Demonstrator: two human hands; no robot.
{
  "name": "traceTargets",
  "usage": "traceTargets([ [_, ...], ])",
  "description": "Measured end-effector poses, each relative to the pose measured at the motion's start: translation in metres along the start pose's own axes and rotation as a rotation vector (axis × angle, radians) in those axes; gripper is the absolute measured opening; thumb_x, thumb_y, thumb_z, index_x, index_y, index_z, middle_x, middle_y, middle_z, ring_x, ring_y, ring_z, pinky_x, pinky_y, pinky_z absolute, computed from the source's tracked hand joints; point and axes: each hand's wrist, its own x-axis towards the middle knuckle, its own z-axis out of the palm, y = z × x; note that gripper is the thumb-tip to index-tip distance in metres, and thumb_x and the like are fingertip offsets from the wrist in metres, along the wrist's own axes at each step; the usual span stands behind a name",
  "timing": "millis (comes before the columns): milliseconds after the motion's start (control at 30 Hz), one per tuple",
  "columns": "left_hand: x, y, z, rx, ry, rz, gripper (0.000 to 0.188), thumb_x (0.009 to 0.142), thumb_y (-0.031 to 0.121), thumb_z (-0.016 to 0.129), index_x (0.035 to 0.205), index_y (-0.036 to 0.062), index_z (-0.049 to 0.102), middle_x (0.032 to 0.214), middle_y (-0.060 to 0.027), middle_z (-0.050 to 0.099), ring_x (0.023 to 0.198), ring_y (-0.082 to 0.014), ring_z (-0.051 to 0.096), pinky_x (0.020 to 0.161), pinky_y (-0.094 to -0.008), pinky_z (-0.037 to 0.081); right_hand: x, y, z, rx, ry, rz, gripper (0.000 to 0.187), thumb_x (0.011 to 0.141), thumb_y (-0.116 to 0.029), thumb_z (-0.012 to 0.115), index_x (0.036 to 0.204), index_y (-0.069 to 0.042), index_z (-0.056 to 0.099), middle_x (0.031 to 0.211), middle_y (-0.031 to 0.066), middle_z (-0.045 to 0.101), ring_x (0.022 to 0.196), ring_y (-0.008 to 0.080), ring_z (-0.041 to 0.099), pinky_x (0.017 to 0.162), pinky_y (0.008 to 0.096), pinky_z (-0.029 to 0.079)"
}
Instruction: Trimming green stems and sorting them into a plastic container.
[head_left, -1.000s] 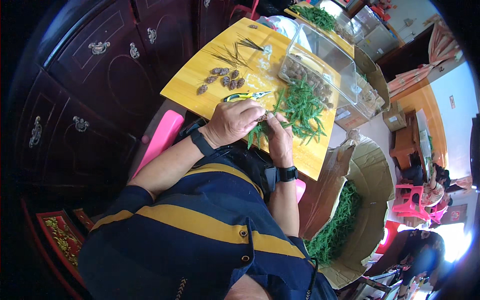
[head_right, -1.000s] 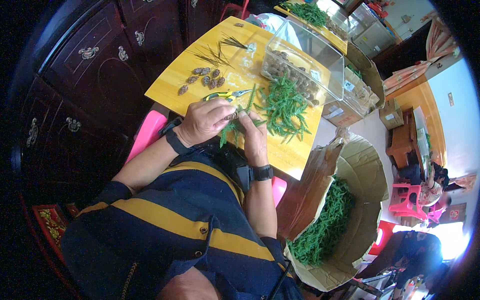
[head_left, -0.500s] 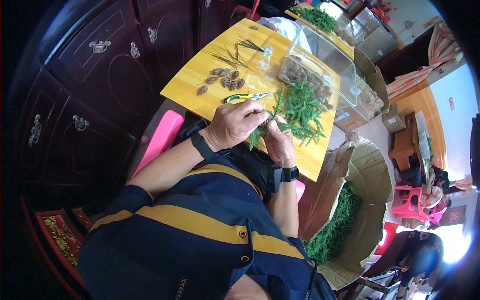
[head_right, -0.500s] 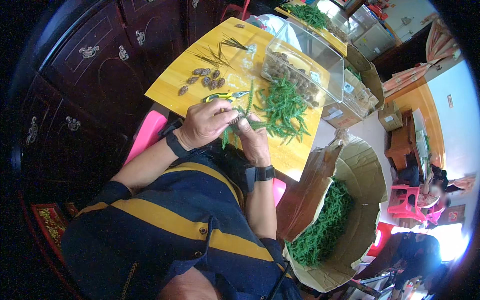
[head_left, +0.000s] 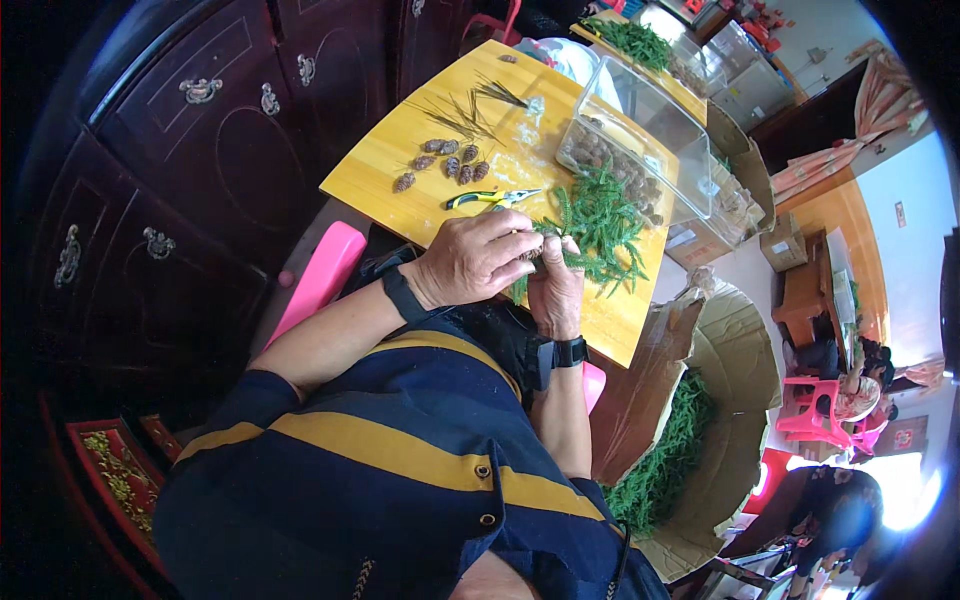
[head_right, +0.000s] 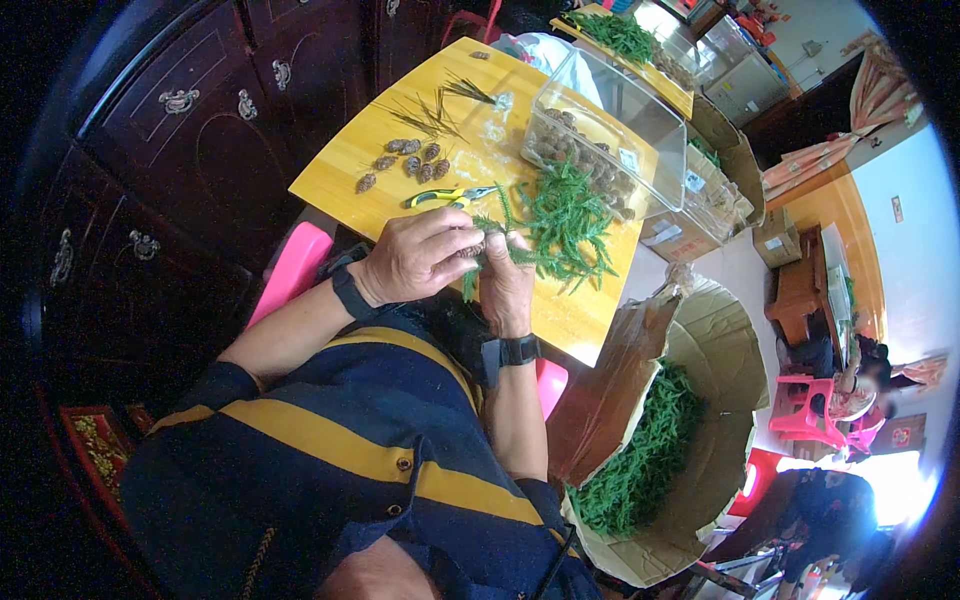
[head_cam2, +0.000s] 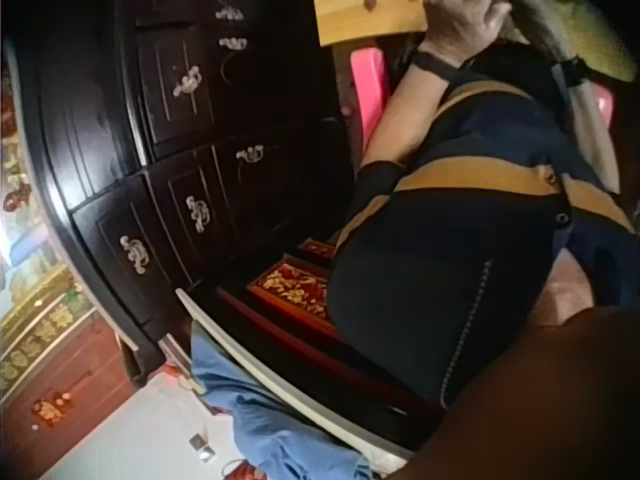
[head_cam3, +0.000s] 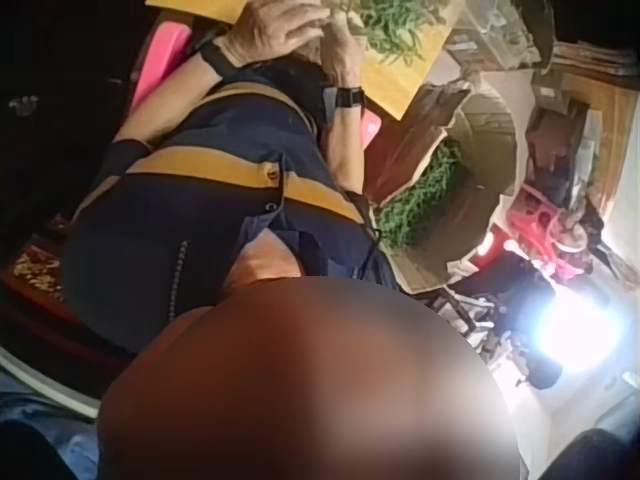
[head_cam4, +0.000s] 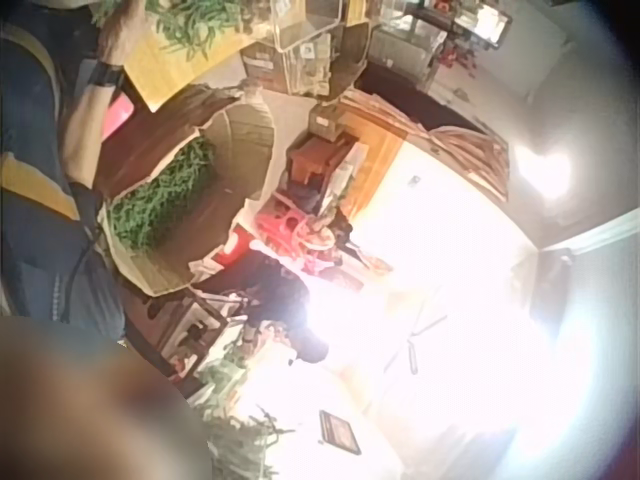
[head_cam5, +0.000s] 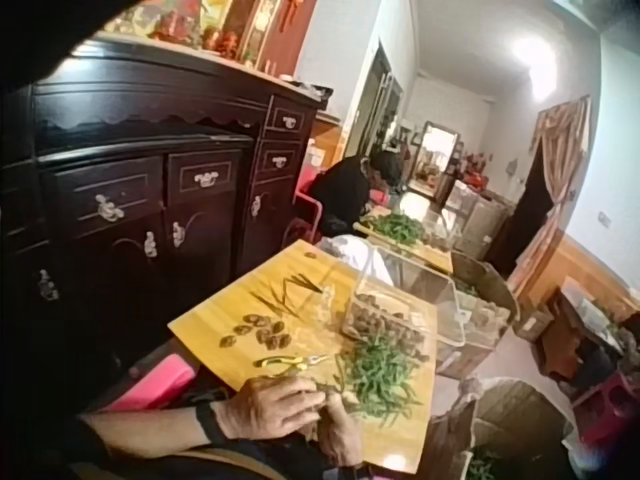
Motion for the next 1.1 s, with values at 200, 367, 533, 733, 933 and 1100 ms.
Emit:
traceTargets([
  [200, 0.003, 0.004, -0.004, -0.12, -0.002, -0.085, 0.024, 0.08, 0.007, 0.075, 0.102, 0.005, 0.065, 0.095, -0.0083, 0.065, 0.083, -0.0229, 0.067, 0.07, -0.0333, 0.055, 0.0, 0.001, -0.002, 0.005, -0.029, -0.002, 0.021, 0.093, -0.015, 0.072, 0.107, -0.006, 0.06, 0.102, 0.003, 0.066, 0.094, 0.014, 0.063, 0.084, 0.0305, 0.051],
  [367, 0.001, -0.008, 0.001, -0.44, -0.069, -0.513, 0.013, 0.087, 0.008, 0.072, 0.097, 0.0035, 0.066, 0.086, -0.0068, 0.068, 0.076, -0.0159, 0.068, 0.069, -0.0279, 0.054, -0.003, -0.001, 0.0, -0.099, -0.024, 0.045, 0.024, 0.092, -0.018, 0.073, 0.106, -0.005, 0.059, 0.103, 0.0042, 0.065, 0.095, 0.0146, 0.062, 0.085, 0.0308, 0.051],
  [533, -0.001, -0.015, 0.004, -0.909, -0.136, -0.777, 0.009, 0.091, 0.006, 0.07, 0.098, 0.0008, 0.067, 0.083, -0.0012, 0.068, 0.074, -0.0078, 0.064, 0.069, -0.0234, 0.052, -0.001, -0.006, -0.003, -0.217, -0.108, 0.074, 0.029, 0.089, -0.02, 0.076, 0.106, -0.003, 0.06, 0.099, 0.0049, 0.066, 0.091, 0.0147, 0.062, 0.083, 0.0313, 0.051],
  [733, -0.005, -0.019, 0.001, -1.255, -0.195, -0.926, 0.007, 0.092, 0.003, 0.067, 0.099, 0.0021, 0.069, 0.088, 0.0009, 0.068, 0.079, -0.0068, 0.062, 0.074, -0.0222, 0.052, 0.0, -0.007, -0.013, -0.216, -0.219, 0.16, 0.035, 0.088, -0.022, 0.078, 0.111, -0.003, 0.059, 0.105, 0.0032, 0.065, 0.097, 0.0147, 0.061, 0.086, 0.0318, 0.05],
  [933, -0.015, -0.024, 0.012, -1.173, -0.139, -0.937, 0.005, 0.091, 0.004, 0.068, 0.097, 0.0019, 0.069, 0.089, 0.0006, 0.068, 0.081, -0.0064, 0.062, 0.075, -0.0225, 0.052, -0.001, -0.009, -0.009, -0.216, -0.137, 0.222, 0.032, 0.089, -0.022, 0.076, 0.11, -0.003, 0.06, 0.105, 0.004, 0.066, 0.098, 0.016, 0.062, 0.087, 0.0327, 0.05],
  [1100, -0.016, -0.018, 0.018, -1.159, 0.01, -0.847, 0.004, 0.092, 0.002, 0.068, 0.096, 0.0013, 0.069, 0.089, 0.0006, 0.067, 0.082, -0.0064, 0.062, 0.076, -0.0224, 0.052, -0.004, -0.014, 0.0, -0.004, -0.06, 0.285, 0.031, 0.093, -0.017, 0.07, 0.116, -0.001, 0.058, 0.108, 0.0056, 0.066, 0.098, 0.0169, 0.062, 0.089, 0.0328, 0.049],
])
